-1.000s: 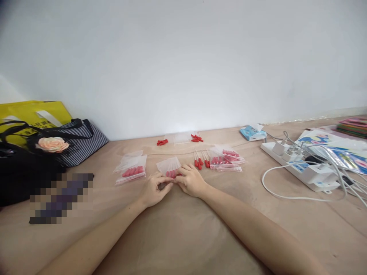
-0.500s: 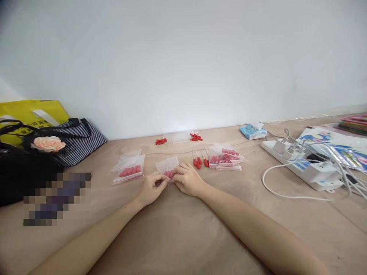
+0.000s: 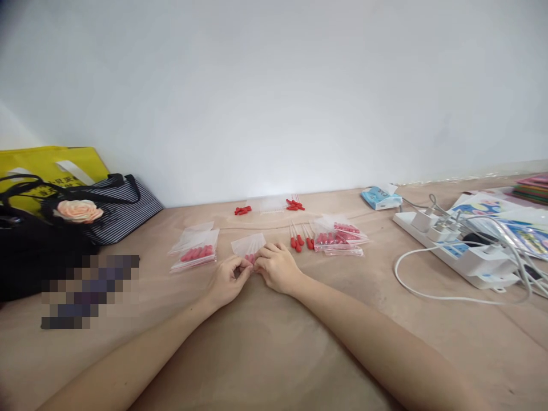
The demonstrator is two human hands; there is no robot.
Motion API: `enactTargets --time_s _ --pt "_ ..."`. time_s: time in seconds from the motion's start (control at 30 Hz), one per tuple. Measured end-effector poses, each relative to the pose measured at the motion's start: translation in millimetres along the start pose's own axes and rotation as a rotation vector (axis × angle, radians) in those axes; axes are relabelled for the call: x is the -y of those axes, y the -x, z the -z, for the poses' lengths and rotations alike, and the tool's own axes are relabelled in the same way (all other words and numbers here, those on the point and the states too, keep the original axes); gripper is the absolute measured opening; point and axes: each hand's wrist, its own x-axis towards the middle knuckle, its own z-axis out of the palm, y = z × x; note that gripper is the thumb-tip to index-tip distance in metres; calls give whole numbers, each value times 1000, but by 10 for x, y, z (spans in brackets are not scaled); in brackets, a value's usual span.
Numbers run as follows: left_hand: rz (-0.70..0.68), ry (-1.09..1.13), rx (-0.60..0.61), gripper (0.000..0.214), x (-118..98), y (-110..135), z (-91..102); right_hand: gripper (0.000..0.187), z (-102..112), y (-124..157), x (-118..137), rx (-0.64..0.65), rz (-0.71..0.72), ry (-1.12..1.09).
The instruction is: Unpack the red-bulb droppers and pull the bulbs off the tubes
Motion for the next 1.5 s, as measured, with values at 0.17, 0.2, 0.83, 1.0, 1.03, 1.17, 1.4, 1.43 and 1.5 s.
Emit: enactTargets --time_s 0.17,0.2,0.83,1.0,1.03,1.17,1.4,1.43,1.5 --pt "41 25 -55 17 25 -8 -7 12 -10 -2 33 -10 -6 -6" --pt "66 36 -66 17 31 -17 -11 12 -12 5 42 -14 -5 2" --pt "43 61 -71 18 93 -26 45 23 39 138 -125 -17 -303 -200" --pt "38 -10 81 30 144 -25 36 10 -6 147 -164 -86 -395 -92" --pt "2 -47 88 32 139 -17 42 7 -10 151 -171 -102 -406 -57" --pt "-86 -106 107 35 71 26 58 15 -2 167 -194 -98 -462 19" --pt "-203 53 171 28 -15 69 154 18 148 147 -177 127 -496 -183" --pt "-231 40 168 27 3 74 183 18 173 140 -173 161 -503 -213" --pt "-246 -1 181 30 63 92 242 17 211 129 -165 213 -506 -232"
